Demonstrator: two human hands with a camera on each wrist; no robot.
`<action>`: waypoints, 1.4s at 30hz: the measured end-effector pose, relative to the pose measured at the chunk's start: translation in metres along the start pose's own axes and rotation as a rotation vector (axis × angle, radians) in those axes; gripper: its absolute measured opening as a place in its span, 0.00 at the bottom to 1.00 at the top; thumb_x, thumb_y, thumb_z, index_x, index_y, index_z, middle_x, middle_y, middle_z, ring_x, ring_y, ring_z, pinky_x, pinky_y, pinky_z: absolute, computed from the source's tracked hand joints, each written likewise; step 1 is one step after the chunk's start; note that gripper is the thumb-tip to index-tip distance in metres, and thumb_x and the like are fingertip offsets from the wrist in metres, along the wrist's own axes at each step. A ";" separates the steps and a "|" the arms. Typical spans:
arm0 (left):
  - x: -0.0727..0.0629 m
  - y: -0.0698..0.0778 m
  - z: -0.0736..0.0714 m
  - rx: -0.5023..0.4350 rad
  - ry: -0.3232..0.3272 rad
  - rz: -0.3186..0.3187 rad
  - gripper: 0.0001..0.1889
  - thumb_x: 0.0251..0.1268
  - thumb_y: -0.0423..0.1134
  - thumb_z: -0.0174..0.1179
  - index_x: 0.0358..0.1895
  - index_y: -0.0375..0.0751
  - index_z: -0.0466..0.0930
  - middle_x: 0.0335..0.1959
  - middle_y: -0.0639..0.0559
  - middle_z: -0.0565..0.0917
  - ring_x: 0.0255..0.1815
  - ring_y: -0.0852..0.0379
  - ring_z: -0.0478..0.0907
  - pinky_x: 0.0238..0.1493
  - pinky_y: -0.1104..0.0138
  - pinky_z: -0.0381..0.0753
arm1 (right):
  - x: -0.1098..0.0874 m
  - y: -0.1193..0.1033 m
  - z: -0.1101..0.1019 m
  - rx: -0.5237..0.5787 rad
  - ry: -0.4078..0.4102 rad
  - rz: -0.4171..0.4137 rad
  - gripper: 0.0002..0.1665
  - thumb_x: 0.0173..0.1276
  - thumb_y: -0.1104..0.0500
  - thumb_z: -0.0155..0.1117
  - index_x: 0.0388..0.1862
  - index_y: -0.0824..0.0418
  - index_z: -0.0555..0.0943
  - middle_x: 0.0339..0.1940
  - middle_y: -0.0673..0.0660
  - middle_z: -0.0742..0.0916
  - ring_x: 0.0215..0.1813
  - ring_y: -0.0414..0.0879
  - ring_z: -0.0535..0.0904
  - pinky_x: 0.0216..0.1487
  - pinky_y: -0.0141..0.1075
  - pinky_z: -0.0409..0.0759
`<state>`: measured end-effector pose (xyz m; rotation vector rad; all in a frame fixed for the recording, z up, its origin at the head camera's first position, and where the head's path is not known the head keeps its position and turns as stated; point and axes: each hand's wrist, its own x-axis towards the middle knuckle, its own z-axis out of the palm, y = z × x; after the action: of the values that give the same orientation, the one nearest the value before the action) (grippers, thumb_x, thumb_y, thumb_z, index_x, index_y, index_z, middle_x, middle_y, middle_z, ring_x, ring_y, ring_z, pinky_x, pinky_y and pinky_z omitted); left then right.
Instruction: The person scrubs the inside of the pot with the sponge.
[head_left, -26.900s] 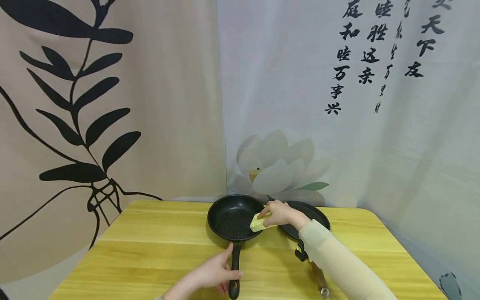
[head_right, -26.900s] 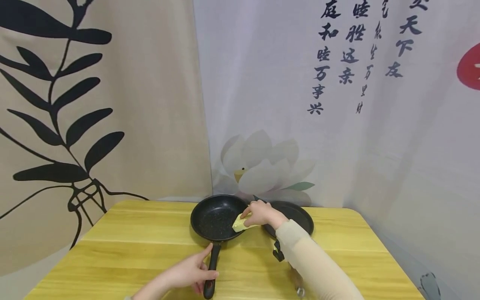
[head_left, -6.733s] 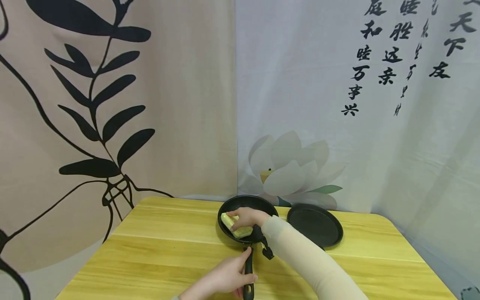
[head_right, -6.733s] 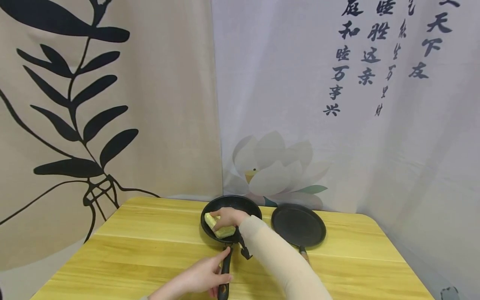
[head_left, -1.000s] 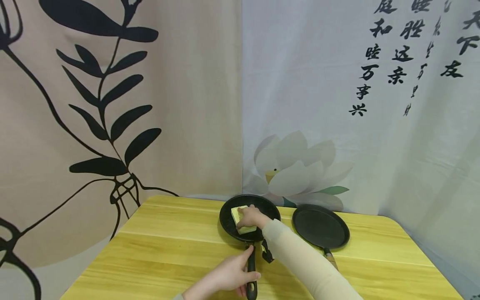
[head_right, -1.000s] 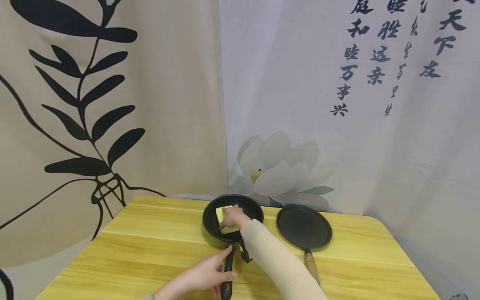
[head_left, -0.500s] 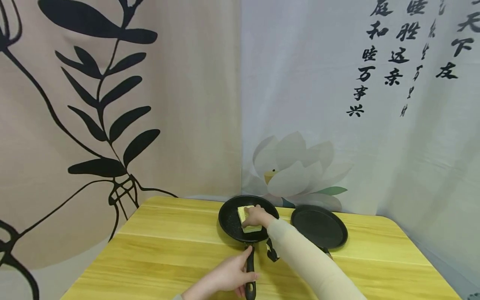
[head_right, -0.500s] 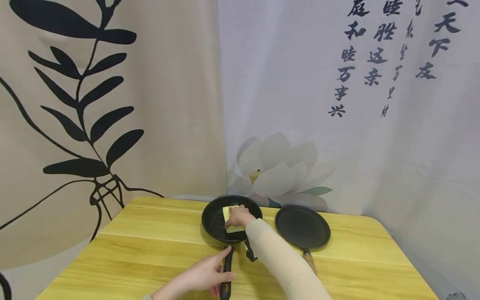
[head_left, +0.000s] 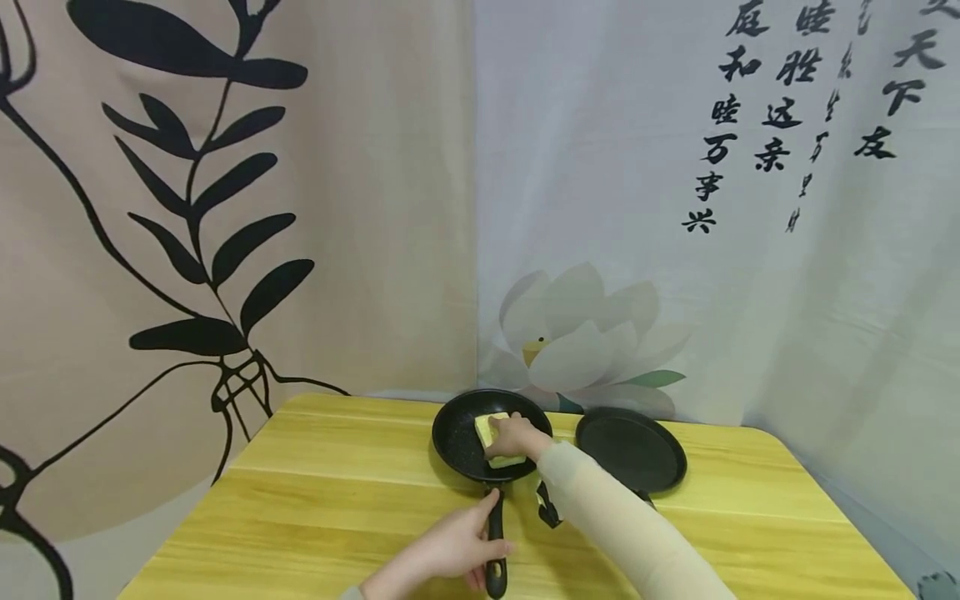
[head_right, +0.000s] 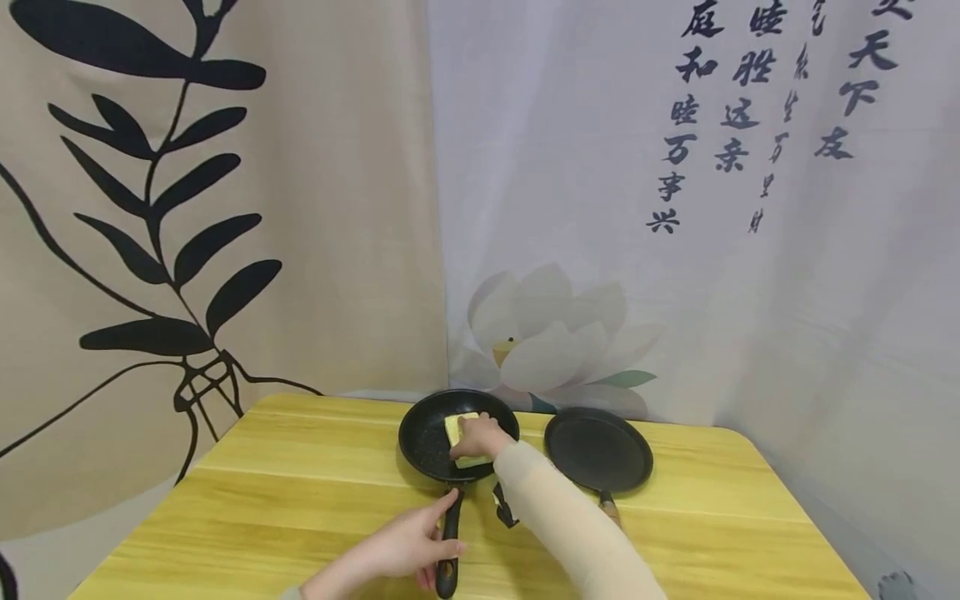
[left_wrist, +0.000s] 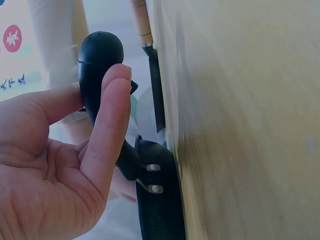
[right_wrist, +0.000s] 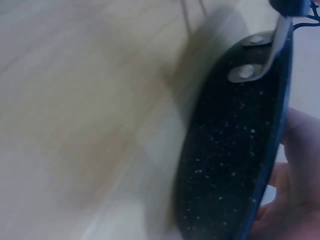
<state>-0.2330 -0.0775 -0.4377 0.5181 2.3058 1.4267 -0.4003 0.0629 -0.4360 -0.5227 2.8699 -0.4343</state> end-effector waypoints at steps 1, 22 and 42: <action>0.000 0.000 -0.001 0.003 -0.002 -0.001 0.41 0.66 0.40 0.64 0.74 0.27 0.50 0.15 0.45 0.80 0.11 0.53 0.77 0.16 0.54 0.82 | 0.000 0.000 0.002 -0.007 0.009 -0.008 0.47 0.58 0.43 0.72 0.73 0.57 0.66 0.67 0.70 0.71 0.67 0.68 0.65 0.59 0.60 0.71; -0.001 0.001 0.001 -0.015 -0.009 -0.015 0.43 0.65 0.43 0.64 0.75 0.30 0.50 0.15 0.44 0.80 0.13 0.52 0.78 0.18 0.54 0.82 | 0.001 0.026 -0.020 0.019 0.206 -0.139 0.38 0.58 0.50 0.69 0.68 0.60 0.73 0.49 0.63 0.80 0.49 0.58 0.72 0.48 0.47 0.74; -0.004 0.006 -0.001 0.033 -0.020 0.022 0.44 0.66 0.44 0.64 0.74 0.26 0.48 0.14 0.46 0.80 0.13 0.52 0.79 0.17 0.54 0.82 | -0.024 0.052 -0.085 -0.006 0.190 -0.101 0.40 0.62 0.49 0.66 0.72 0.57 0.69 0.65 0.69 0.73 0.65 0.65 0.66 0.59 0.55 0.70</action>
<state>-0.2291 -0.0782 -0.4317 0.5669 2.3184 1.3893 -0.4145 0.1392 -0.3697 -0.6629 3.0358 -0.5186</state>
